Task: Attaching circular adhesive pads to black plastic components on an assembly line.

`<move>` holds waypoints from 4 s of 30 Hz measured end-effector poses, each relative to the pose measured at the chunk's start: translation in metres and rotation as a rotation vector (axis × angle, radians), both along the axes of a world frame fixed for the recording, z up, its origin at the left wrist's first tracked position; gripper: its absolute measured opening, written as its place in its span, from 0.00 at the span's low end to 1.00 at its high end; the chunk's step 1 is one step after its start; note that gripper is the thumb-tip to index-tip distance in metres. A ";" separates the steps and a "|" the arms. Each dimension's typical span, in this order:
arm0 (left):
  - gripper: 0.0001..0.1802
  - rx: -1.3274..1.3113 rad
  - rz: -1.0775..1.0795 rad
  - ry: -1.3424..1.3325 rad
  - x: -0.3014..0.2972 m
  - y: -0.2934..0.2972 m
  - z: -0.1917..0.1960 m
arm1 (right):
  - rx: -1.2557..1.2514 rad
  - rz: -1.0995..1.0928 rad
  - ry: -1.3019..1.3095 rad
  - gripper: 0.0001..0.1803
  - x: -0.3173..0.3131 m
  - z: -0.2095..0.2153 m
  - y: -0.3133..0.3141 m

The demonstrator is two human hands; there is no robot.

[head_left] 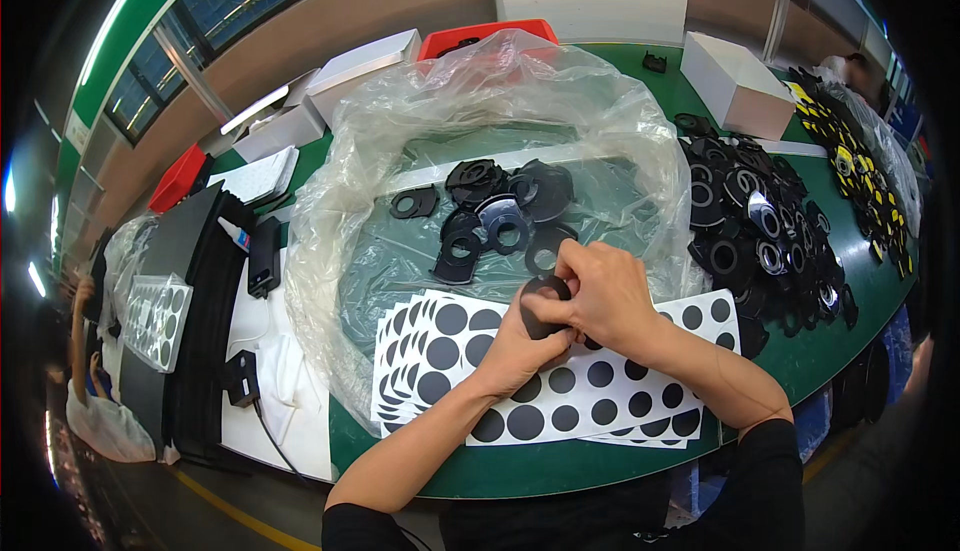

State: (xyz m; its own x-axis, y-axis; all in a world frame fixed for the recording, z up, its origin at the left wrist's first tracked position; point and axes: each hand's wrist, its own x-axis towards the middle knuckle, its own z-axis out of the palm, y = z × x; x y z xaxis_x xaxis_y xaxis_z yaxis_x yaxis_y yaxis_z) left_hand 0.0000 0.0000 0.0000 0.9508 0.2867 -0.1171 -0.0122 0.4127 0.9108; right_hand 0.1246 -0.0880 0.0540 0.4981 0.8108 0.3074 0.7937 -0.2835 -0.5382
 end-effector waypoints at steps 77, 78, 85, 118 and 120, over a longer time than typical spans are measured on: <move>0.29 -0.432 0.146 -0.151 -0.001 0.011 -0.003 | 0.259 0.433 0.889 0.11 0.019 -0.019 0.012; 0.29 -0.432 0.146 -0.151 -0.001 0.011 -0.003 | 0.268 0.441 0.882 0.11 0.020 -0.021 0.013; 0.29 -0.443 0.130 -0.166 0.000 0.012 -0.004 | 0.273 0.445 0.859 0.11 0.021 -0.021 0.012; 0.07 -0.443 0.224 -0.137 -0.003 0.011 -0.012 | 0.491 0.455 -0.447 0.15 0.002 -0.012 0.006; 0.07 -0.441 0.237 -0.143 -0.003 0.009 -0.010 | 0.498 0.366 -0.408 0.16 0.004 -0.011 0.006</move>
